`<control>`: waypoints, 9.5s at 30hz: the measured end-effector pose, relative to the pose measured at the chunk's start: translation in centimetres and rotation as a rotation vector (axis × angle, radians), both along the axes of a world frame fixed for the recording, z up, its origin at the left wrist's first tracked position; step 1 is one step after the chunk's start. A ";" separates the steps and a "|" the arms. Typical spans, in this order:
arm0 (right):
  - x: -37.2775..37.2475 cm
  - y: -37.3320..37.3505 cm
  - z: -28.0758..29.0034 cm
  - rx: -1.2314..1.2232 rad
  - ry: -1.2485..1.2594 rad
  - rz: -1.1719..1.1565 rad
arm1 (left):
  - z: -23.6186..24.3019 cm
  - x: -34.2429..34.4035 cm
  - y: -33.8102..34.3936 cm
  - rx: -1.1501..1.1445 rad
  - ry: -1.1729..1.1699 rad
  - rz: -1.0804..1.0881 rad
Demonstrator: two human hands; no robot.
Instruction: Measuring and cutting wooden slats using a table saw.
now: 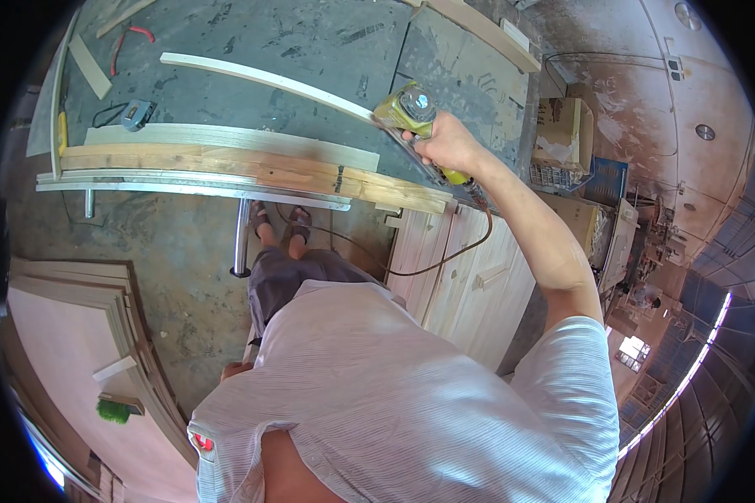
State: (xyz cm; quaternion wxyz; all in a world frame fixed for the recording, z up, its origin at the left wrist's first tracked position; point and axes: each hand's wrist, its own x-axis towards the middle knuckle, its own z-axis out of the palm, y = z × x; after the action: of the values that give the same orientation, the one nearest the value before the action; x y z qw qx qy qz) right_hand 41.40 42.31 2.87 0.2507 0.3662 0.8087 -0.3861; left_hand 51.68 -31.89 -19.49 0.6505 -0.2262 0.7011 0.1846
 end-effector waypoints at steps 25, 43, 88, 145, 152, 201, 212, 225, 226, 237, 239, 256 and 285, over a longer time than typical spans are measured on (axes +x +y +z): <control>2.7 -21.7 10.9 -0.448 0.281 -0.141 | -0.9 6.2 -13.8 -0.086 0.145 -0.114; -23.3 -95.2 -33.3 -0.420 0.466 1.080 | 7.0 26.3 -17.8 -0.406 0.249 0.772; -0.2 -58.3 -7.6 -0.231 0.519 0.734 | 31.5 -19.0 -18.9 0.013 1.906 -0.470; 15.1 4.6 -6.6 0.575 0.533 0.098 | 16.5 -37.7 50.7 0.929 1.748 -1.064; 12.5 8.6 -10.7 0.541 0.517 0.132 | 12.3 -36.6 57.9 1.027 1.467 -1.356; 12.5 10.6 -13.2 0.389 0.483 -0.070 | 10.0 -35.4 60.9 1.057 1.275 -1.172; 12.1 10.2 -13.1 0.404 0.474 -0.124 | 9.9 -35.1 60.8 1.054 1.315 -1.136; 11.7 8.9 -12.5 0.500 0.379 -0.093 | 9.8 -34.8 60.7 1.017 1.278 -1.109; 11.7 8.8 -12.4 0.503 0.382 -0.091 | 9.9 -34.7 60.7 1.016 1.277 -1.112; 11.2 8.8 -12.1 0.466 0.375 -0.100 | 10.0 -34.9 60.9 0.976 1.245 -1.116; 11.1 8.8 -12.2 0.446 0.392 -0.104 | 10.0 -34.8 60.9 0.969 1.253 -1.098; 11.0 9.4 -11.9 0.372 0.415 -0.134 | 10.4 -35.9 59.8 1.001 1.090 -1.259; 10.7 9.1 -11.7 0.385 0.394 -0.122 | 9.6 -35.8 59.5 1.025 1.165 -1.213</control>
State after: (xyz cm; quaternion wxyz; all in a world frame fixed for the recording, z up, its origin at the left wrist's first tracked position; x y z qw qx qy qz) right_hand 52.11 51.44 -8.78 -0.0092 0.3731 0.8767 -0.3034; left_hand 15.87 27.66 -9.85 0.2070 0.6076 0.7444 0.1837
